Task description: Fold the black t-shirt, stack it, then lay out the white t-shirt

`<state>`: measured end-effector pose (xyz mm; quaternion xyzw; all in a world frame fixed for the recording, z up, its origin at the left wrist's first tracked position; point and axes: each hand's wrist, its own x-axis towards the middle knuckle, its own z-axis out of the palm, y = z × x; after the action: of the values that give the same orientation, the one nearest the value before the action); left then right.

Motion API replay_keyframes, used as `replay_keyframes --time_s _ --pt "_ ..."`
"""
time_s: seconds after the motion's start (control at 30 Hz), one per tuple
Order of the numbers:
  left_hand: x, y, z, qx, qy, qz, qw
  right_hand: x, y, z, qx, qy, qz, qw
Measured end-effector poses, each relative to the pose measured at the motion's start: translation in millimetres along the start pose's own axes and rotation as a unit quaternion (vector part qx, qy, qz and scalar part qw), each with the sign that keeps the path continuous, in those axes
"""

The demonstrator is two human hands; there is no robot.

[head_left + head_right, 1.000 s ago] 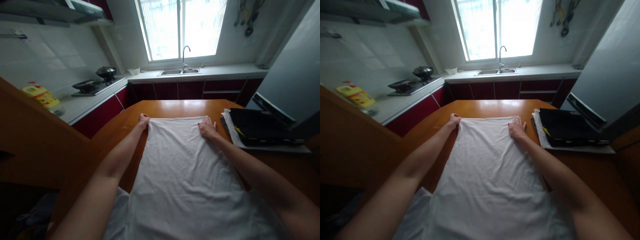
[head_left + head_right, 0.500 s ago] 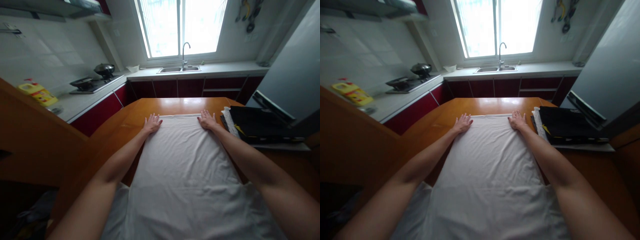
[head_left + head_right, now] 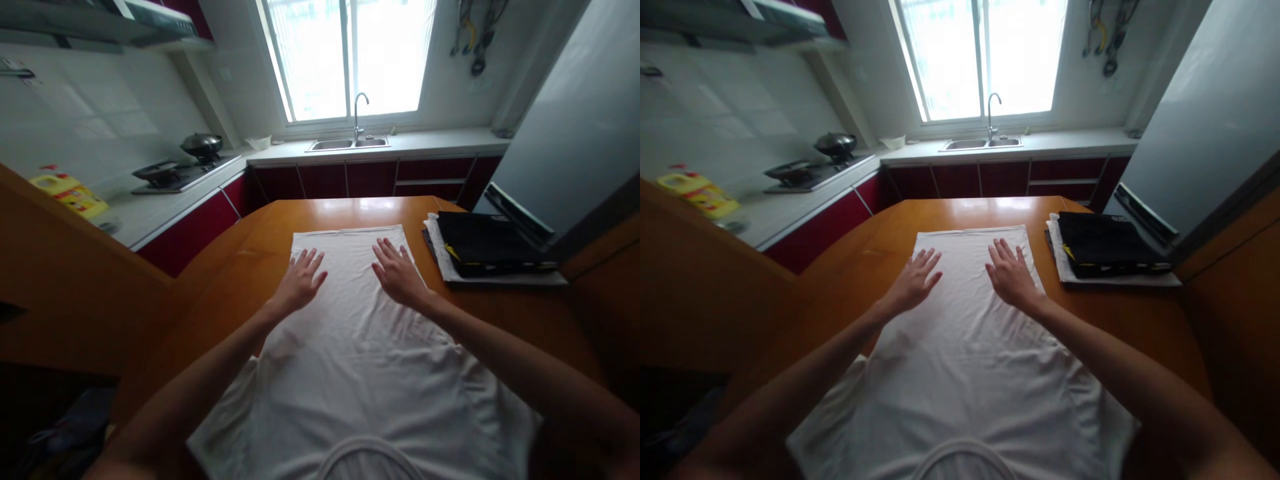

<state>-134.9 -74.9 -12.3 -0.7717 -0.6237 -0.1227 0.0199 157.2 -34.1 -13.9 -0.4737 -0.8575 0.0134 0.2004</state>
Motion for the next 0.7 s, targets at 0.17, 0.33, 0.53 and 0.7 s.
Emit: replay_keyframes --time_s 0.17,0.33,0.53,0.7 --pt "-97.6 21.4 14.7 0.013 -0.083 -0.034 0.996 -110.7 -9.0 10.8 -0.016 -0.076 0.038 0.996" --pt "-113.9 19.2 16.8 0.016 -0.054 -0.059 0.997 -124.0 5.0 5.9 -0.023 -0.046 0.064 0.997" --pt "-109.0 13.4 -7.1 -0.038 -0.047 -0.106 0.993 -123.7 13.6 -9.0 -0.027 -0.069 0.137 0.988" --pt "-176.9 -32.9 -42.2 -0.06 0.068 -0.141 0.986 -181.4 48.5 -42.5 -0.001 0.042 0.163 0.986"
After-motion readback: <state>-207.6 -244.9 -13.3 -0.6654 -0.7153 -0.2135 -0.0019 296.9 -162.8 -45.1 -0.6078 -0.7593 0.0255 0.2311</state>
